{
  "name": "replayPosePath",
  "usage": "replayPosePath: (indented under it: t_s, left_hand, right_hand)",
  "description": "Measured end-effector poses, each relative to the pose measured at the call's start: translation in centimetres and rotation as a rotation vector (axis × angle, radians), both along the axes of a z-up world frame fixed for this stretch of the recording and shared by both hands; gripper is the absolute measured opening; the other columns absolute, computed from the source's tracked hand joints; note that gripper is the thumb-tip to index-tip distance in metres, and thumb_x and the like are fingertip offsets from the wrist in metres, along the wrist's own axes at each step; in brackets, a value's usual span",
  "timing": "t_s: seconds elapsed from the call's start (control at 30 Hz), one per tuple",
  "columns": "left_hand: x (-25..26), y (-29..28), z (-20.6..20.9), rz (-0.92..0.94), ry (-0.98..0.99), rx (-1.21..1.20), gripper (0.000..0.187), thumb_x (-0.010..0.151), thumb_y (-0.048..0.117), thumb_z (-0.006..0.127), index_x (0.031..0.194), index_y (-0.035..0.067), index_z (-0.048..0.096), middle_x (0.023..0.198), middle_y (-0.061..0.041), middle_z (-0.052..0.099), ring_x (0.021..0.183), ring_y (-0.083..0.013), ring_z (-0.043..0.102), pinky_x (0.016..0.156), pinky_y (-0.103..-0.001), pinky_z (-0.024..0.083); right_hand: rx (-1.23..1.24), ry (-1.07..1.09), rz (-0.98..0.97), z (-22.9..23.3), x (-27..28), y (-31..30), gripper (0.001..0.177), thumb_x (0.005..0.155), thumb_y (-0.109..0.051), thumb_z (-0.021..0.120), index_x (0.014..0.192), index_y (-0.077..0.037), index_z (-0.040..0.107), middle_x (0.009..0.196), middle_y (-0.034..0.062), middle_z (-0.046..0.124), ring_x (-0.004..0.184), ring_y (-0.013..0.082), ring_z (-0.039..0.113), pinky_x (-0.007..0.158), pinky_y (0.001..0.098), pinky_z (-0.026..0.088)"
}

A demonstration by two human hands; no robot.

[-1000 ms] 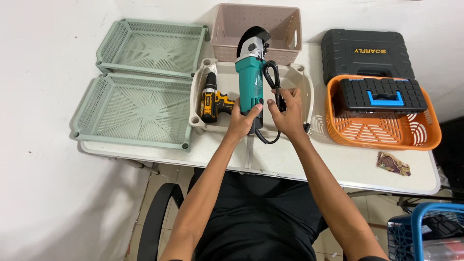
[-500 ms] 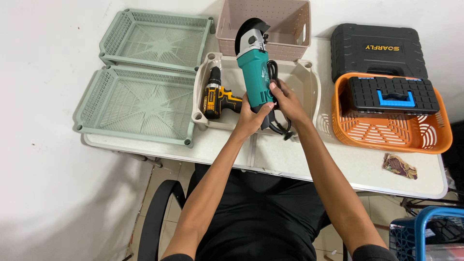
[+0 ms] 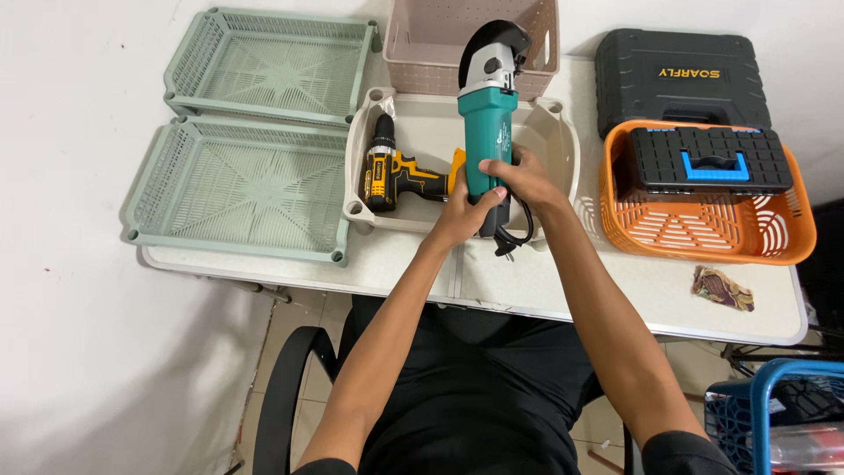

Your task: The person removes a cordless drill, an angle grinder, and a power strip from a blue shopping basket and places them into a beige plastic bin on a table. The person then adjusts the items within the bin to fit them neatly.

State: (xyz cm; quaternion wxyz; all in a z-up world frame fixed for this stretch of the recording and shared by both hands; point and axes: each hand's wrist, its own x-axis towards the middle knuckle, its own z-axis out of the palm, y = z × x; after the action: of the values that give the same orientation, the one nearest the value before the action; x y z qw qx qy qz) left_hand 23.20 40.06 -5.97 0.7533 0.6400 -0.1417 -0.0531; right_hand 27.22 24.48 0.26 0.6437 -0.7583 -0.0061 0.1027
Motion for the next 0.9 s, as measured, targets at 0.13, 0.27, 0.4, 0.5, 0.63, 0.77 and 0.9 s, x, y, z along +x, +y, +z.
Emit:
replayPosePath:
  t_s: [0.13, 0.27, 0.4, 0.5, 0.63, 0.77, 0.9]
  left_hand:
    - [0.8, 0.3, -0.1, 0.035, -0.123, 0.377, 0.069, 0.092, 0.034, 0.075, 0.148, 0.002, 0.05, 0.129, -0.02, 0.052, 0.107, -0.0227, 0.064, 0.087, -0.034, 0.059]
    - [2.8, 1.1, 0.9, -0.01, -0.153, 0.139, 0.073, 0.089, 0.028, 0.072, 0.15, 0.001, 0.042, 0.133, -0.021, 0.055, 0.108, -0.0241, 0.065, 0.09, -0.036, 0.062]
    - [4.3, 4.5, 3.3, 0.056, -0.051, -0.232, 0.077, 0.088, 0.018, 0.064, 0.156, 0.001, 0.032, 0.14, -0.018, 0.051, 0.116, -0.0242, 0.062, 0.094, -0.04, 0.061]
    - [4.1, 7.7, 4.7, 0.267, -0.118, -0.281, 0.07, 0.097, 0.02, 0.06, 0.156, 0.006, 0.025, 0.14, -0.011, 0.051, 0.119, -0.0233, 0.063, 0.094, -0.038, 0.06]
    - [5.0, 11.5, 5.4, 0.26, 0.08, -0.422, 0.066, 0.098, 0.025, 0.062, 0.153, 0.01, 0.031, 0.127, -0.011, 0.059, 0.108, -0.0228, 0.065, 0.088, -0.037, 0.06]
    - [6.1, 13.1, 2.7, 0.288, 0.186, -0.297, 0.05, 0.096, 0.025, 0.066, 0.14, 0.007, 0.048, 0.119, -0.007, 0.059, 0.1, -0.0171, 0.063, 0.085, -0.036, 0.06]
    - [8.5, 14.2, 0.7, 0.283, 0.267, -0.257, 0.032, 0.096, 0.022, 0.067, 0.12, -0.001, 0.063, 0.098, -0.01, 0.06, 0.088, -0.0174, 0.062, 0.086, -0.034, 0.061]
  right_hand:
    - [-0.233, -0.324, -0.069, 1.0, -1.0, 0.0, 0.095, 0.065, -0.033, 0.084, 0.139, 0.014, 0.046, 0.123, 0.0228, 0.061, 0.108, 0.0301, 0.067, 0.09, 0.0388, 0.057]
    - [-0.493, -0.723, -0.104, 3.0, -0.8, -0.1, 0.098, 0.061, -0.031, 0.091, 0.136, 0.017, 0.048, 0.136, 0.027, 0.051, 0.124, 0.0406, 0.056, 0.104, 0.0477, 0.049]
    - [-0.713, -0.782, -0.06, 5.6, -0.5, 0.0, 0.081, 0.061, -0.028, 0.09, 0.125, 0.007, 0.056, 0.145, 0.0207, 0.048, 0.127, 0.0419, 0.051, 0.104, 0.0491, 0.046]
    - [-0.92, -0.794, -0.042, 6.3, -0.6, 0.8, 0.081, 0.052, -0.026, 0.091, 0.121, 0.002, 0.06, 0.147, 0.0141, 0.049, 0.121, 0.0408, 0.05, 0.097, 0.0517, 0.043]
    - [-1.031, -0.886, 0.036, 5.3, 0.1, 2.0, 0.076, 0.049, -0.02, 0.09, 0.117, -0.001, 0.064, 0.151, 0.0104, 0.048, 0.123, 0.0393, 0.049, 0.098, 0.0547, 0.038]
    - [-1.109, -0.884, 0.087, 3.5, 1.4, 2.8, 0.071, 0.048, -0.014, 0.088, 0.114, -0.002, 0.067, 0.156, 0.0085, 0.047, 0.128, 0.0381, 0.048, 0.1, 0.0542, 0.039]
    - [-1.191, -0.958, 0.097, 2.7, 3.6, 2.4, 0.067, 0.052, -0.01, 0.087, 0.116, -0.003, 0.067, 0.157, 0.0079, 0.046, 0.13, 0.0392, 0.047, 0.102, 0.0576, 0.037]
